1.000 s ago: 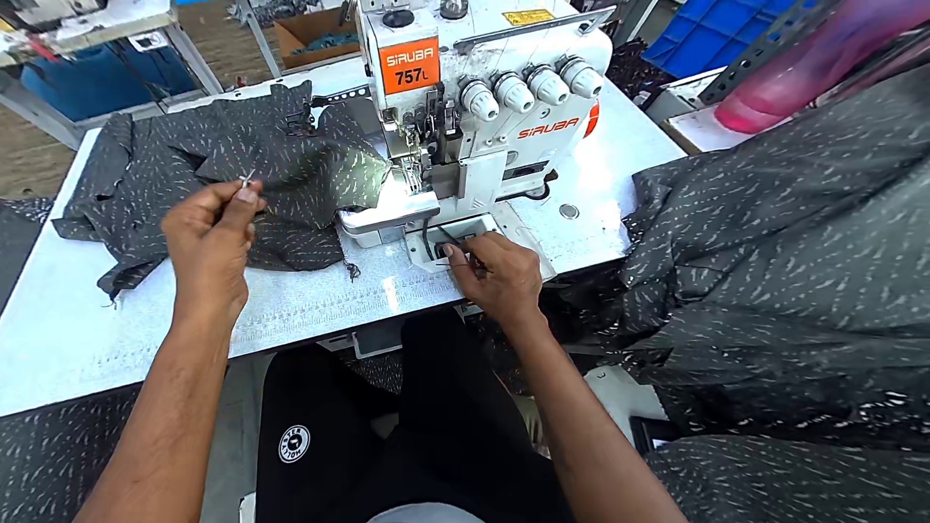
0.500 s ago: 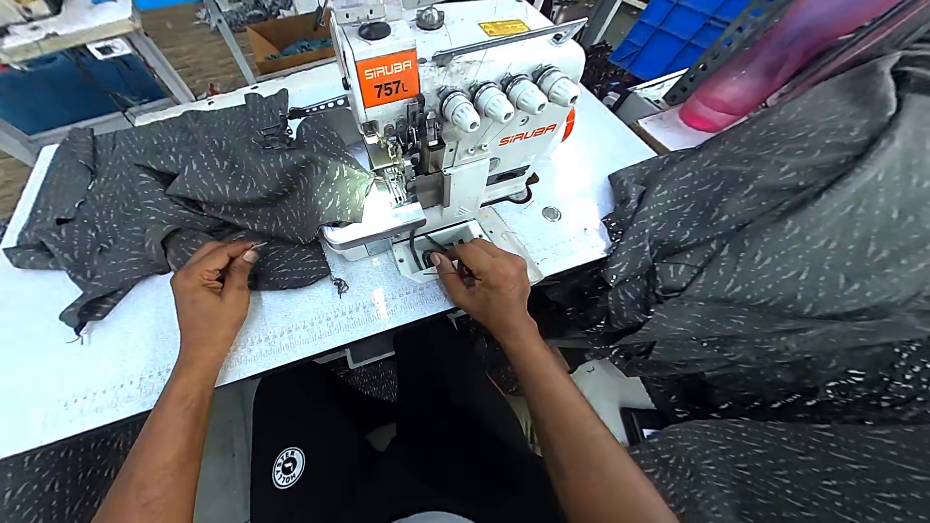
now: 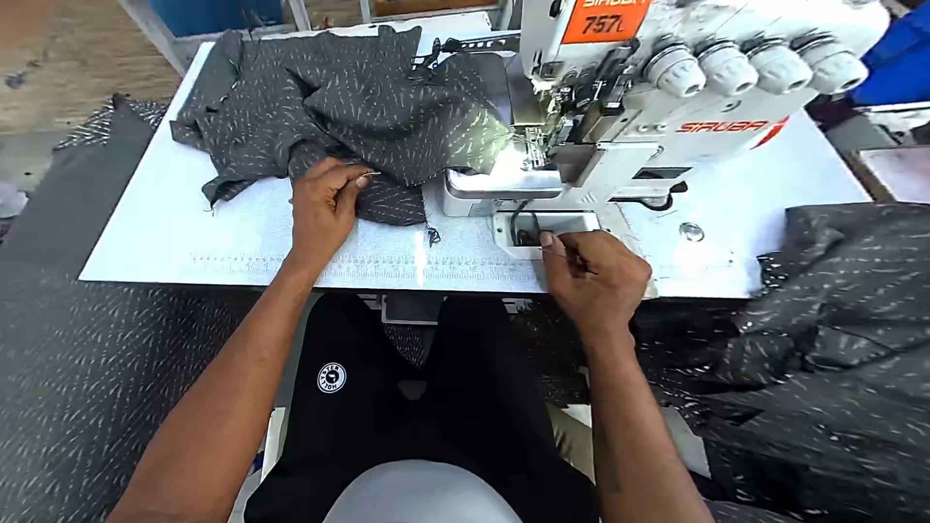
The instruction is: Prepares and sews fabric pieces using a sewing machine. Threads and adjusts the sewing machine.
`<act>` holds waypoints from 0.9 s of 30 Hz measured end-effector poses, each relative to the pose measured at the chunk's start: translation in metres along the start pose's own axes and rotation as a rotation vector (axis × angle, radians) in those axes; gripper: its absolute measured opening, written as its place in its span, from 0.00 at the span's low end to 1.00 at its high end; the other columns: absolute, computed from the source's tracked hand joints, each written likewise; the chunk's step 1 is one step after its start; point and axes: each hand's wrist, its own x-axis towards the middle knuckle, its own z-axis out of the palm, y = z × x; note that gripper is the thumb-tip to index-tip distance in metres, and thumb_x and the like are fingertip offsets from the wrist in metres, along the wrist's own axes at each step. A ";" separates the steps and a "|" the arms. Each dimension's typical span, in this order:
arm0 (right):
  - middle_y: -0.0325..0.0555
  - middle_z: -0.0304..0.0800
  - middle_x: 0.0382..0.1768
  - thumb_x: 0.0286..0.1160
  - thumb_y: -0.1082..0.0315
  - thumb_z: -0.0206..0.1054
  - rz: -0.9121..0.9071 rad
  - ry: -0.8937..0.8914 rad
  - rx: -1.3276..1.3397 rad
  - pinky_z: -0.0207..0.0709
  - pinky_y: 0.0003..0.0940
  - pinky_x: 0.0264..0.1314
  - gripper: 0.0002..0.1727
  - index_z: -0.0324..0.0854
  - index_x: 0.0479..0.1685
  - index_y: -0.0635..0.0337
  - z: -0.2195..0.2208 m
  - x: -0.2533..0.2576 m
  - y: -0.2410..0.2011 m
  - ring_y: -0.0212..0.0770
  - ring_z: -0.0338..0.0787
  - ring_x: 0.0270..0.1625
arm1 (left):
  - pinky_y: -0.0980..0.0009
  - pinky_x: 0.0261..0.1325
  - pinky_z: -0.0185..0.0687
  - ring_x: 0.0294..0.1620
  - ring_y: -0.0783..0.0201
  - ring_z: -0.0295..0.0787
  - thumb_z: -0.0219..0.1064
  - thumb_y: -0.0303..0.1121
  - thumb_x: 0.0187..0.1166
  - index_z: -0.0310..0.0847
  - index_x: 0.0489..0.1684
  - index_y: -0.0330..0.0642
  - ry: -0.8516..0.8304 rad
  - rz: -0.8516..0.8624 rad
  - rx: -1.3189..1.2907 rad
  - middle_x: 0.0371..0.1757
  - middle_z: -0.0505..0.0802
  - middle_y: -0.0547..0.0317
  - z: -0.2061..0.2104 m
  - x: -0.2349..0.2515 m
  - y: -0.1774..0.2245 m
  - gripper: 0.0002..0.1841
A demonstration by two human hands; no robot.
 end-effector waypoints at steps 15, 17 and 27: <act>0.42 0.96 0.45 0.78 0.61 0.71 -0.106 -0.111 0.168 0.84 0.39 0.25 0.12 0.92 0.53 0.54 0.031 0.031 -0.133 0.39 0.93 0.32 | 0.48 0.56 0.81 0.51 0.46 0.90 0.59 0.28 0.86 0.93 0.49 0.39 -0.168 0.306 0.207 0.47 0.95 0.46 0.001 -0.004 0.021 0.13; 0.43 0.96 0.50 0.80 0.57 0.70 -0.062 -0.151 0.114 0.83 0.42 0.24 0.16 0.91 0.59 0.53 0.054 0.041 -0.144 0.42 0.93 0.32 | 0.47 0.54 0.82 0.50 0.45 0.90 0.58 0.26 0.84 0.92 0.48 0.38 -0.201 0.349 0.227 0.47 0.94 0.46 0.001 -0.005 0.023 0.13; 0.38 0.96 0.36 0.77 0.64 0.71 0.117 -0.150 0.273 0.86 0.45 0.33 0.06 0.95 0.42 0.48 0.089 0.039 -0.130 0.39 0.94 0.35 | 0.49 0.50 0.81 0.46 0.46 0.90 0.57 0.26 0.81 0.93 0.43 0.36 -0.211 0.433 0.207 0.44 0.94 0.46 0.008 -0.006 0.016 0.14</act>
